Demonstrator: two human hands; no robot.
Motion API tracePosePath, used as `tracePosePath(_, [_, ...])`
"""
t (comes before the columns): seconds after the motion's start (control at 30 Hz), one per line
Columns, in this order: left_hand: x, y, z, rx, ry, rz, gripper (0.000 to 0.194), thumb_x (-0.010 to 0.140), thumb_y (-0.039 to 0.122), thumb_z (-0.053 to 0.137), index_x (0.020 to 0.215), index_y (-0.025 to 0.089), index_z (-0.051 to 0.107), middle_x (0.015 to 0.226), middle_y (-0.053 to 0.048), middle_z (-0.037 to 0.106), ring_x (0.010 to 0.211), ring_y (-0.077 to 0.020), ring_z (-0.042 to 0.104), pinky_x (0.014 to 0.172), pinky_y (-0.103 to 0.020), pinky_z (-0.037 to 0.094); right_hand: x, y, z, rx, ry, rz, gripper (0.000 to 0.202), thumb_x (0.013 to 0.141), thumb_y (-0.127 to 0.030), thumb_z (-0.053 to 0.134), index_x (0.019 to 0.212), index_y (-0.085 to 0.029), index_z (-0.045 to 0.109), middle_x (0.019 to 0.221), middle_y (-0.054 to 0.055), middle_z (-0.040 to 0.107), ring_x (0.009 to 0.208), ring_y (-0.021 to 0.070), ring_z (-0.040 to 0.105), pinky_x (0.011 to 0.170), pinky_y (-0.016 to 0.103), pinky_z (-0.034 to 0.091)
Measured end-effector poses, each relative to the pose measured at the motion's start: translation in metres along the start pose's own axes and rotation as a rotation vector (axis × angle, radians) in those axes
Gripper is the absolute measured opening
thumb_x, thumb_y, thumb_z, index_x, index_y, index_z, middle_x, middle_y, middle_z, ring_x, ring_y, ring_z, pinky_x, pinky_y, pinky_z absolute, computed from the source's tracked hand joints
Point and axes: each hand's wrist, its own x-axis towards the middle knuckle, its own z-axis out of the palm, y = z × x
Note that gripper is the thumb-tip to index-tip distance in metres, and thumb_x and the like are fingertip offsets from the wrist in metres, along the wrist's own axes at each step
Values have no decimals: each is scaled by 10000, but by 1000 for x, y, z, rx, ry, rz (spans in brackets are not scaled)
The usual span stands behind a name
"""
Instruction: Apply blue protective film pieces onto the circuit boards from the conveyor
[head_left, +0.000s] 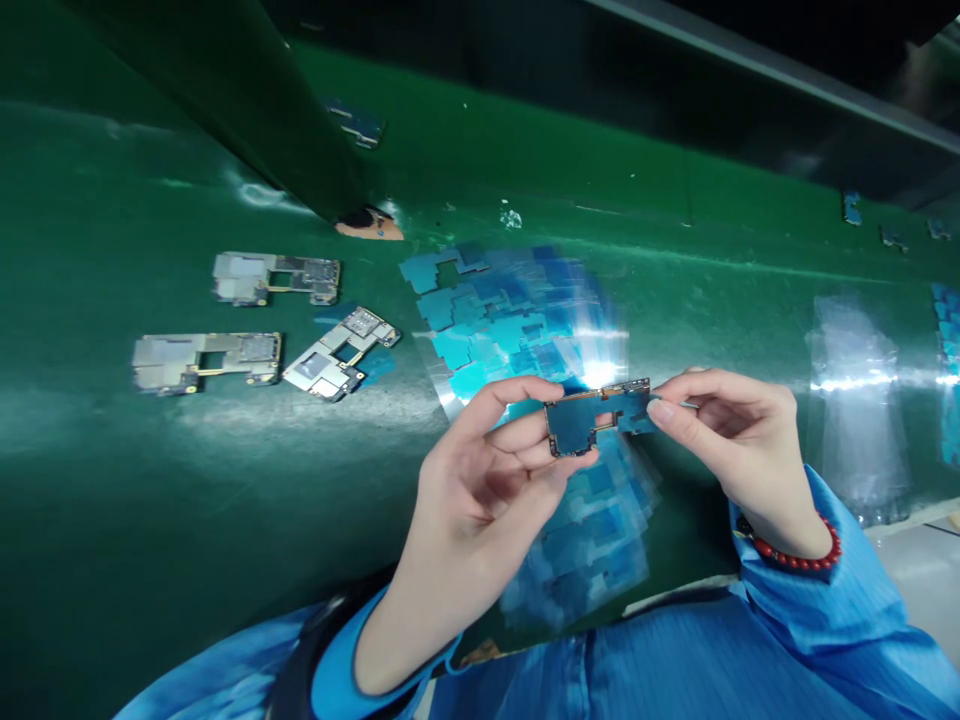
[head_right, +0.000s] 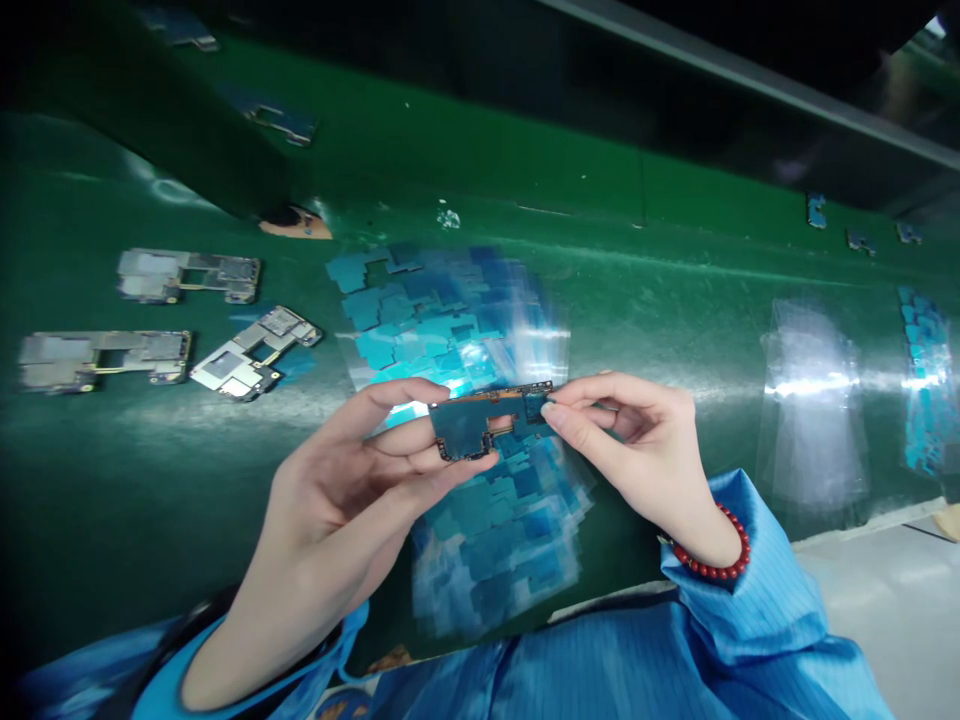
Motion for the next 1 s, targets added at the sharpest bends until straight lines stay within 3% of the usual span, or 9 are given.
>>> tracePosePath(0.23, [1,0,1,-7,-15,2,286,783,108,698,996,262,583,899,22,777,871,-151,736,811,-196,574,0,-1,1,-7,3,-4,152,693,-65,734,725,-213,735,697,-26,722,616,103,667,562,189,575])
tracePosePath(0.43, [0,-1,0,-15,-32,6,292,799,110,681,1019,269,573,946,20,773,926,-165,724,866,-247,577,0,-1,1,-5,6,4,154,693,-66,734,729,-215,737,693,-29,717,621,97,664,565,180,572])
tracePosePath(1.0, [1,0,0,-12,-6,-8,245,795,149,694,988,267,601,863,17,778,844,-164,735,812,-247,584,0,-2,0,-18,6,13,116,696,-95,740,728,-207,732,701,-15,727,632,118,677,581,201,595])
